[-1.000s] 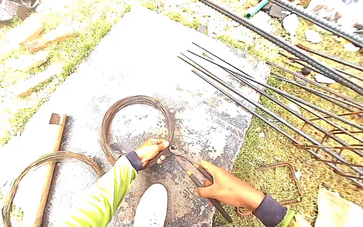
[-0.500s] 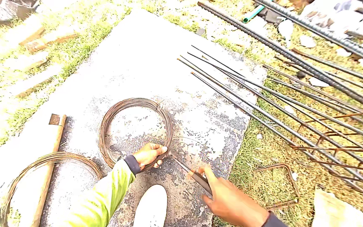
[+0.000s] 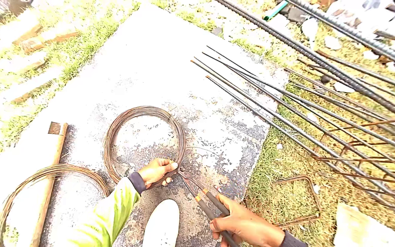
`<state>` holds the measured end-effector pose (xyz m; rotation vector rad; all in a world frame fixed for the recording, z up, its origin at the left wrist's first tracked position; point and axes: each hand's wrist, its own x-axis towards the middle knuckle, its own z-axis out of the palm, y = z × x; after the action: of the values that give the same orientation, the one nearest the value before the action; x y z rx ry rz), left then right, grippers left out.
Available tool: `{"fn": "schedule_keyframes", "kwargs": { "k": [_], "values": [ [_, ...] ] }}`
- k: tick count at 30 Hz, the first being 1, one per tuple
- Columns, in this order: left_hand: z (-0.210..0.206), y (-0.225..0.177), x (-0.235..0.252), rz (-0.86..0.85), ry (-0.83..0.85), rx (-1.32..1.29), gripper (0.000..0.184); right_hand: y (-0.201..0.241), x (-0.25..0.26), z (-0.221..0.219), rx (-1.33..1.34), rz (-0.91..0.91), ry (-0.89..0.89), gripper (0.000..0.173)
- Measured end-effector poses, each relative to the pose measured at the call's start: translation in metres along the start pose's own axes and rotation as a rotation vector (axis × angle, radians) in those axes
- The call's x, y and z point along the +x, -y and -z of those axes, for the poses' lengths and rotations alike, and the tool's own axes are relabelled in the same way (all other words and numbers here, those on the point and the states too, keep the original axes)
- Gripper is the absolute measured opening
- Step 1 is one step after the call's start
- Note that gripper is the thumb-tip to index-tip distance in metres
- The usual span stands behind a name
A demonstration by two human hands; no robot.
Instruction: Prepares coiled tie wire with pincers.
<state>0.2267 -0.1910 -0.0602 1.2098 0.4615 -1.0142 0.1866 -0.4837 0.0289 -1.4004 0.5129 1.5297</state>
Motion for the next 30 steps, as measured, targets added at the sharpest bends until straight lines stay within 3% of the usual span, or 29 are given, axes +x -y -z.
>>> {"fn": "schedule_keyframes", "kwargs": {
  "k": [2,4,7,9,11,14,16,22,26,30],
  "values": [
    [0.001,0.001,0.002,0.009,0.001,-0.003,0.024,0.0,0.002,0.0,0.074,-0.008,0.07,0.055],
    [0.002,0.003,0.003,0.017,0.002,-0.009,0.024,0.004,0.0,-0.002,-0.125,0.033,-0.012,0.055],
    [0.002,0.004,0.002,0.017,-0.005,-0.003,0.024,0.006,-0.007,-0.021,-1.061,0.155,-0.498,0.055],
    [0.001,0.004,0.002,0.012,-0.021,0.002,0.024,-0.007,-0.004,-0.026,-1.327,0.263,-0.726,0.048],
    [0.0,0.0,0.004,0.017,-0.026,0.0,0.024,-0.01,-0.002,-0.019,-1.13,0.251,-0.592,0.049],
    [0.001,0.003,0.004,0.025,-0.016,0.017,0.025,-0.02,0.007,0.005,-0.48,0.246,-0.223,0.037],
    [0.004,0.004,0.004,0.015,-0.01,0.024,0.025,-0.018,0.006,0.014,-0.202,0.232,-0.109,0.042],
    [0.004,0.001,0.0,0.031,-0.002,-0.025,0.024,-0.009,0.008,0.02,-0.102,0.181,0.005,0.049],
    [0.003,0.003,0.003,0.038,0.005,-0.017,0.024,-0.01,0.014,0.02,-0.088,0.035,-0.015,0.059],
    [0.003,0.006,0.004,0.026,-0.007,0.008,0.026,-0.011,0.02,0.018,-0.095,-0.099,-0.066,0.037]
  ]
}}
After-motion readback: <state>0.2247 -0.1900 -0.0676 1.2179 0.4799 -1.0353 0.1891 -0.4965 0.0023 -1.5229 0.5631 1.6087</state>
